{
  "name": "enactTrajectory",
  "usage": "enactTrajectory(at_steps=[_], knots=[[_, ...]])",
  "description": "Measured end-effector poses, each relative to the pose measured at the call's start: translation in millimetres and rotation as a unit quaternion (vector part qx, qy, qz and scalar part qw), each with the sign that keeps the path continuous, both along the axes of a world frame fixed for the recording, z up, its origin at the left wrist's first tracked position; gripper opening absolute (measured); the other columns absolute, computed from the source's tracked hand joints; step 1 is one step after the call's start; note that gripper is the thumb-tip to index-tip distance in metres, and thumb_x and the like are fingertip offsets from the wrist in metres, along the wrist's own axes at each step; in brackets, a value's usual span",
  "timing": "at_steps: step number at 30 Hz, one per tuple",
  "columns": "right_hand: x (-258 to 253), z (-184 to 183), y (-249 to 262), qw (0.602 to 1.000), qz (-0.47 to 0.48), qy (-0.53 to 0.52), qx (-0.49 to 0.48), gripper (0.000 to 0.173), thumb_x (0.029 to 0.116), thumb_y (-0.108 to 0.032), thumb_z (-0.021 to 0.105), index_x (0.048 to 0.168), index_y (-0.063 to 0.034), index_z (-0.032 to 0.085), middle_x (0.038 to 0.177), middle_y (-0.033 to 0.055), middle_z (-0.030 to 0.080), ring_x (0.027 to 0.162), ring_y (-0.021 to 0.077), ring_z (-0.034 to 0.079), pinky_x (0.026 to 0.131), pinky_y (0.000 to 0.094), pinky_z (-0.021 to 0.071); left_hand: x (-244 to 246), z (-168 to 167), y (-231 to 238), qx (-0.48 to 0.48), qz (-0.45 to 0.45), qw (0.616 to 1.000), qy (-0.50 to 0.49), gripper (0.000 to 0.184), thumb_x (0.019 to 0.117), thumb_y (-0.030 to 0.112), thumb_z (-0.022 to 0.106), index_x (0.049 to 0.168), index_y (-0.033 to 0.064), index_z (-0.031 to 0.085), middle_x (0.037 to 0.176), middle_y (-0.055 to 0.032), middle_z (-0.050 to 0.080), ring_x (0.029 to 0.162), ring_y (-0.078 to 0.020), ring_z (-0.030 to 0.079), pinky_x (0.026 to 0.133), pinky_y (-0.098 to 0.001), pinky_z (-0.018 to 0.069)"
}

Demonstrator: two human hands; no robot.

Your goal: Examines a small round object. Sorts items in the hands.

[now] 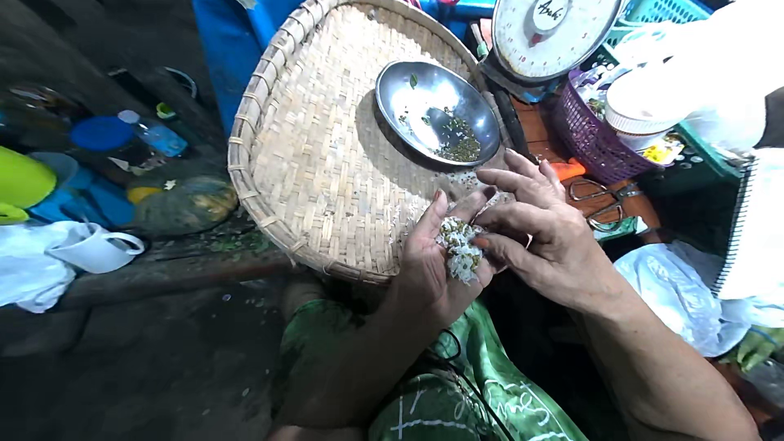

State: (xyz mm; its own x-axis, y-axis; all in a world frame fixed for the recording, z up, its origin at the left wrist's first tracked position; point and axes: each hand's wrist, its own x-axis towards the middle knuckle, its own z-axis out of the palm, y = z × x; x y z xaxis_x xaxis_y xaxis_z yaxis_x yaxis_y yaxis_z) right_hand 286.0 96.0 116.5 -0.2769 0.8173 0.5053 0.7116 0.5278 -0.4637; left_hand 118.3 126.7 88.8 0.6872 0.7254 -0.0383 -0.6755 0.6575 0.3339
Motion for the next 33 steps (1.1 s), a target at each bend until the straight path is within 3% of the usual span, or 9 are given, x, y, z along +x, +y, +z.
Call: enactTrajectory(at_steps=[3, 7, 9, 13, 16, 21, 24, 28, 33], knots=[[-0.4, -6.5, 3.5, 0.999, -0.036, -0.017, 0.020, 0.020, 0.0994, -0.023, 0.061, 0.102, -0.0126, 0.078, 0.140, 0.0109, 0.063, 0.147, 0.0373, 0.040, 0.121, 0.0698, 0.0140, 0.7, 1.7, 0.9, -0.019, -0.008, 1.000, 0.002, 0.061, 0.1062, 0.052, 0.022, 0.122, 0.0102, 0.063, 0.110, -0.0093, 0.067, 0.104, -0.0201, 0.066, 0.092, -0.0399, 0.0554], [3.0, -6.9, 7.5, 0.996, -0.075, -0.009, 0.046, 0.023, 0.0985, -0.014, 0.056, 0.105, -0.0098, 0.077, 0.138, 0.0132, 0.064, 0.145, 0.0385, 0.043, 0.120, 0.0680, 0.0194, 2.4, 7.7, 1.0, -0.081, -0.004, 0.997, 0.007, 0.061, 0.1063, 0.053, 0.025, 0.126, 0.0068, 0.060, 0.113, -0.0132, 0.067, 0.108, -0.0267, 0.066, 0.097, -0.0451, 0.0543], [0.3, -5.1, 5.2, 0.997, -0.052, 0.008, 0.054, 0.023, 0.0992, -0.014, 0.056, 0.106, -0.0089, 0.077, 0.137, 0.0148, 0.064, 0.145, 0.0387, 0.043, 0.121, 0.0674, 0.0190, 2.0, 4.4, 1.4, -0.044, -0.009, 0.999, 0.000, 0.061, 0.1072, 0.050, 0.021, 0.132, 0.0081, 0.057, 0.118, -0.0110, 0.065, 0.111, -0.0230, 0.065, 0.098, -0.0405, 0.0533], [-9.0, -5.8, -0.2, 0.997, 0.017, 0.034, 0.065, 0.022, 0.0995, -0.013, 0.056, 0.103, -0.0072, 0.077, 0.135, 0.0151, 0.066, 0.145, 0.0380, 0.043, 0.121, 0.0676, 0.0177, 3.5, 4.8, 0.4, -0.036, 0.017, 0.999, -0.002, 0.044, 0.1087, 0.040, 0.031, 0.108, 0.0114, 0.064, 0.100, -0.0058, 0.068, 0.096, -0.0147, 0.067, 0.087, -0.0323, 0.0562], [-14.9, -7.2, -3.7, 0.997, 0.041, 0.036, 0.059, 0.021, 0.1003, -0.015, 0.057, 0.100, -0.0071, 0.077, 0.135, 0.0154, 0.066, 0.146, 0.0384, 0.042, 0.122, 0.0681, 0.0171, 2.5, 5.1, -0.5, -0.042, 0.020, 0.999, 0.020, 0.037, 0.1074, 0.042, 0.038, 0.103, 0.0145, 0.063, 0.096, -0.0044, 0.067, 0.093, -0.0127, 0.068, 0.083, -0.0313, 0.0568], [-23.2, -16.6, -4.4, 0.998, 0.032, 0.009, 0.045, 0.023, 0.1005, -0.025, 0.062, 0.105, -0.0095, 0.078, 0.140, 0.0145, 0.063, 0.148, 0.0385, 0.038, 0.121, 0.0704, 0.0125, 1.8, 3.7, -2.5, -0.022, 0.025, 0.999, 0.041, 0.042, 0.1083, 0.046, 0.033, 0.118, 0.0174, 0.063, 0.106, -0.0035, 0.068, 0.103, -0.0123, 0.067, 0.091, -0.0330, 0.0558], [-24.3, -20.5, -1.8, 0.998, 0.023, 0.025, 0.051, 0.020, 0.1006, -0.021, 0.060, 0.097, -0.0103, 0.077, 0.137, 0.0132, 0.065, 0.147, 0.0374, 0.040, 0.121, 0.0711, 0.0115, 3.5, 4.7, -2.3, -0.034, 0.028, 0.998, 0.040, 0.041, 0.1081, 0.047, 0.034, 0.120, 0.0177, 0.060, 0.111, -0.0044, 0.067, 0.108, -0.0140, 0.065, 0.093, -0.0348, 0.0548], [-16.5, -13.8, 0.5, 0.996, -0.005, 0.072, 0.053, 0.019, 0.1002, -0.017, 0.060, 0.097, -0.0081, 0.076, 0.133, 0.0126, 0.068, 0.145, 0.0362, 0.043, 0.121, 0.0675, 0.0174, 4.6, 6.0, -1.5, -0.033, 0.022, 0.999, 0.018, 0.048, 0.1084, 0.047, 0.030, 0.111, 0.0125, 0.064, 0.105, -0.0068, 0.067, 0.102, -0.0170, 0.067, 0.092, -0.0362, 0.0556], [1.0, -4.8, 5.8, 0.995, -0.087, 0.032, 0.047, 0.020, 0.0999, -0.017, 0.059, 0.101, -0.0098, 0.078, 0.140, 0.0119, 0.064, 0.149, 0.0374, 0.038, 0.121, 0.0683, 0.0132, 2.9, 3.4, 1.3, -0.034, -0.016, 0.999, -0.008, 0.067, 0.1065, 0.055, 0.019, 0.136, 0.0068, 0.055, 0.127, -0.0125, 0.062, 0.120, -0.0244, 0.061, 0.105, -0.0422, 0.0492]])
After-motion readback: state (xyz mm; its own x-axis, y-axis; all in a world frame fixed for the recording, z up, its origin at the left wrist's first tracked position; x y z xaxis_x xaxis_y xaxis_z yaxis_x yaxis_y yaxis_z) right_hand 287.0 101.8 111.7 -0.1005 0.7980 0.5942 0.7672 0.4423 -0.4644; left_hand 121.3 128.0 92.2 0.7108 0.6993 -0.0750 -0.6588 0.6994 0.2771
